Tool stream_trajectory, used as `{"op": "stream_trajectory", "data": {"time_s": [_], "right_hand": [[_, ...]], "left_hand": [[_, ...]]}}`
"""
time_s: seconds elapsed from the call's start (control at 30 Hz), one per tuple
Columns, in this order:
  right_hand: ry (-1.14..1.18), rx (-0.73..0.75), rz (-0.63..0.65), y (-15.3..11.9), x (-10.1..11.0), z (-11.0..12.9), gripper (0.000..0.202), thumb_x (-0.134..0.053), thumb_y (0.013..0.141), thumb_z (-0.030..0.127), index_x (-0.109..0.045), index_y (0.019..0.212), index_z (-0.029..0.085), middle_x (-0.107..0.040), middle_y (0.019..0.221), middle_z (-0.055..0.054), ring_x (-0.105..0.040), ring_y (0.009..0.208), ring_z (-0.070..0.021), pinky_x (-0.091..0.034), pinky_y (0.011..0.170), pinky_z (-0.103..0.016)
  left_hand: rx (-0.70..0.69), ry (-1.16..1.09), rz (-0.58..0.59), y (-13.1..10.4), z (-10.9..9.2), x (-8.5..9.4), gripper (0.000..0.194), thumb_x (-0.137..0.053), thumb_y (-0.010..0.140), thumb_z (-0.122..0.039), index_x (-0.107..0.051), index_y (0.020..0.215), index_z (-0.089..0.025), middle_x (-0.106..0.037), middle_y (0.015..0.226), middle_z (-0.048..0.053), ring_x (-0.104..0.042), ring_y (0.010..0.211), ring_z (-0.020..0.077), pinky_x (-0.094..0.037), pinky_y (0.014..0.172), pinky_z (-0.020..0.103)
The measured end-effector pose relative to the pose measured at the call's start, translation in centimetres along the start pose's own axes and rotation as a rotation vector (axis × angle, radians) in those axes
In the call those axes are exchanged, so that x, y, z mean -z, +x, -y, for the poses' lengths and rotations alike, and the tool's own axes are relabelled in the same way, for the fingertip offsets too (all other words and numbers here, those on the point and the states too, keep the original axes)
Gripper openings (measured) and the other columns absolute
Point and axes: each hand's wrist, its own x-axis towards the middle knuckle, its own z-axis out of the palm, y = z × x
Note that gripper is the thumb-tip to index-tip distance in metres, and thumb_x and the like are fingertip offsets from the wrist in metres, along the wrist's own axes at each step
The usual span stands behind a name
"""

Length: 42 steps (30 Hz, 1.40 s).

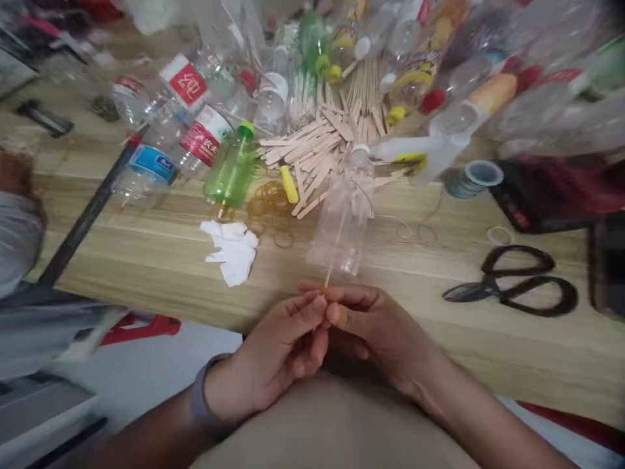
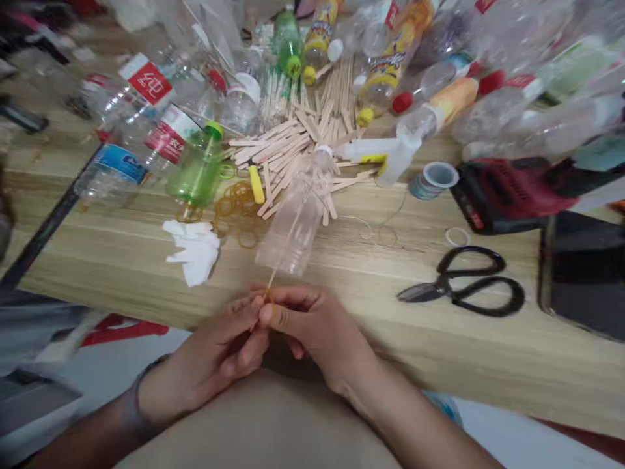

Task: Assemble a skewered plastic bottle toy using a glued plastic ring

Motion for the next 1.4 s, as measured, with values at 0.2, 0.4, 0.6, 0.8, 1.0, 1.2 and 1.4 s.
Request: {"op": "stream_trajectory", "data": {"time_s": [0.2, 0.4, 0.6, 0.8, 1.0, 1.2, 1.4], "right_hand": [[0.067, -0.047, -0.083, 0.3, 0.2, -0.5, 0.034, -0.087, 0.063, 0.044, -0.080, 0.085, 0.019, -0.057, 0.048, 0.004, -0.032, 0.041, -0.0039, -0.014, 0.035, -0.018], [0.065, -0.057, -0.061, 0.4, 0.3, -0.4, 0.030, -0.087, 0.063, 0.043, -0.079, 0.076, 0.018, -0.059, 0.057, 0.003, -0.027, 0.040, -0.0021, -0.011, 0.036, -0.020], [0.090, -0.122, -0.043, 0.3, 0.4, -0.8, 0.033, -0.088, 0.063, 0.042, -0.077, 0.085, 0.019, -0.065, 0.061, 0.000, -0.052, 0.054, -0.0094, -0.032, 0.045, -0.019], [0.117, 0.018, -0.089, 0.7, 0.4, -0.3, 0.027, -0.088, 0.063, 0.037, -0.070, 0.065, 0.016, -0.062, 0.058, 0.004, -0.035, 0.043, -0.0017, -0.022, 0.039, -0.017], [0.092, 0.056, -0.121, 1.0, 0.0, 0.0, 0.035, -0.088, 0.061, 0.042, -0.065, 0.061, 0.016, -0.060, 0.056, 0.005, -0.029, 0.040, -0.0010, -0.019, 0.037, -0.017], [0.005, 0.063, -0.157, 0.9, 0.4, 0.0, 0.035, -0.087, 0.062, 0.043, -0.063, 0.065, 0.017, -0.063, 0.057, 0.004, -0.046, 0.039, -0.0039, -0.030, 0.034, -0.015], [0.042, 0.027, -0.114, 0.4, 0.4, 0.2, 0.034, -0.086, 0.065, 0.039, -0.061, 0.063, 0.017, -0.070, 0.063, 0.001, -0.060, 0.046, -0.0070, -0.048, 0.044, -0.017]], "left_hand": [[0.007, -0.072, -0.036, -0.1, 0.3, -0.2, 0.035, -0.067, 0.083, -0.050, -0.057, 0.083, -0.017, -0.056, 0.066, -0.004, -0.036, 0.042, 0.0018, -0.019, 0.039, 0.017], [0.087, -0.220, -0.083, 0.2, 0.3, 0.0, 0.023, -0.067, 0.083, -0.037, -0.060, 0.081, -0.015, -0.053, 0.073, -0.003, -0.037, 0.048, 0.0010, -0.024, 0.042, 0.014], [0.131, -0.354, -0.159, 0.6, -0.1, -0.6, 0.011, -0.067, 0.083, -0.020, -0.059, 0.078, -0.014, -0.046, 0.064, -0.006, -0.032, 0.043, -0.0003, -0.019, 0.037, 0.011], [0.089, -0.658, -0.193, 0.4, -0.1, -1.3, 0.028, -0.035, 0.096, -0.004, -0.060, 0.086, -0.009, -0.050, 0.064, -0.006, -0.029, 0.036, -0.0020, -0.020, 0.033, 0.011], [0.060, -0.699, -0.191, 0.3, 0.1, -0.6, 0.034, -0.031, 0.098, -0.014, -0.059, 0.078, -0.009, -0.047, 0.060, -0.007, -0.021, 0.033, -0.0010, -0.014, 0.031, 0.012], [0.077, -0.532, -0.132, -0.4, -0.2, 1.2, 0.014, -0.053, 0.082, -0.011, -0.060, 0.070, -0.012, -0.040, 0.053, -0.009, -0.019, 0.036, 0.0016, -0.017, 0.033, 0.014], [-0.125, -0.241, -0.020, -0.1, -3.1, 1.8, 0.008, -0.064, 0.078, -0.013, -0.068, 0.072, -0.017, -0.041, 0.049, -0.009, -0.015, 0.035, 0.0013, -0.019, 0.034, 0.014]]}}
